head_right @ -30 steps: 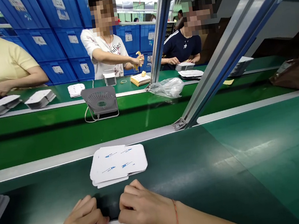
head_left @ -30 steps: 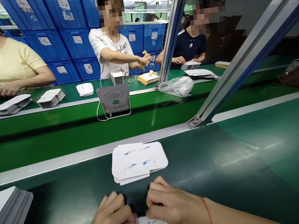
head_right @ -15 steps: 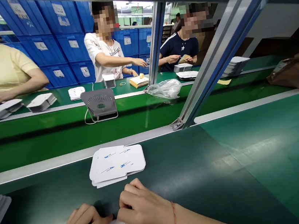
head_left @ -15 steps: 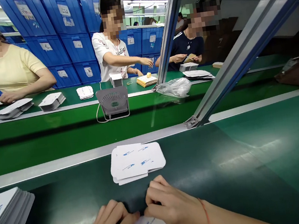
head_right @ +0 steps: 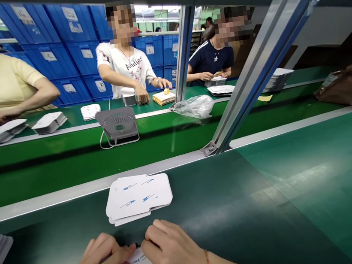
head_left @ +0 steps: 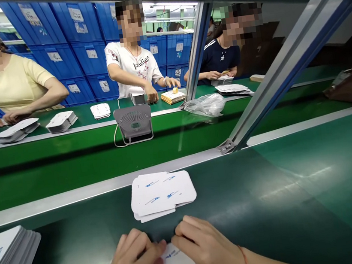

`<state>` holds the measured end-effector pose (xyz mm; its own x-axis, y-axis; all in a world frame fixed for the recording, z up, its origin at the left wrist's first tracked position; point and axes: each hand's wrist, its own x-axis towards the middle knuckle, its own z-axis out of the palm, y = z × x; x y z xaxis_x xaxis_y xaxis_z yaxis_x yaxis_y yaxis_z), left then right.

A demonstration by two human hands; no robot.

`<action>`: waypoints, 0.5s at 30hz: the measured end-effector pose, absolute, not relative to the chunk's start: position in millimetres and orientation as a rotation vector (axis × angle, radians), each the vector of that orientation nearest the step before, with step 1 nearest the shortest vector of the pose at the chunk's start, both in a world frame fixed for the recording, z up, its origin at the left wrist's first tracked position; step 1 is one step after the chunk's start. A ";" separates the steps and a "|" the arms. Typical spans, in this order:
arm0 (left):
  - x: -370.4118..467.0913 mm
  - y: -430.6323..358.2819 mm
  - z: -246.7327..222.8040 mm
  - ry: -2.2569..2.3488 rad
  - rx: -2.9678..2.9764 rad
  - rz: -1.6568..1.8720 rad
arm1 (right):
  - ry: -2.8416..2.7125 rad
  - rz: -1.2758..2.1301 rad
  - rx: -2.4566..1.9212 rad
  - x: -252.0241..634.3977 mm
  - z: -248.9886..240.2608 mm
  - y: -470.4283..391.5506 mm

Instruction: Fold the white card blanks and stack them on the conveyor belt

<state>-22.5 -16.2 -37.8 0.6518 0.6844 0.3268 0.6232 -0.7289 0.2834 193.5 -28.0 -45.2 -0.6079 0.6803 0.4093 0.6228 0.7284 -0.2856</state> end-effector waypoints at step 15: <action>-24.7 -16.3 -31.6 0.986 2.947 0.566 | -2.474 0.009 -1.002 195.7 -42.8 -40.5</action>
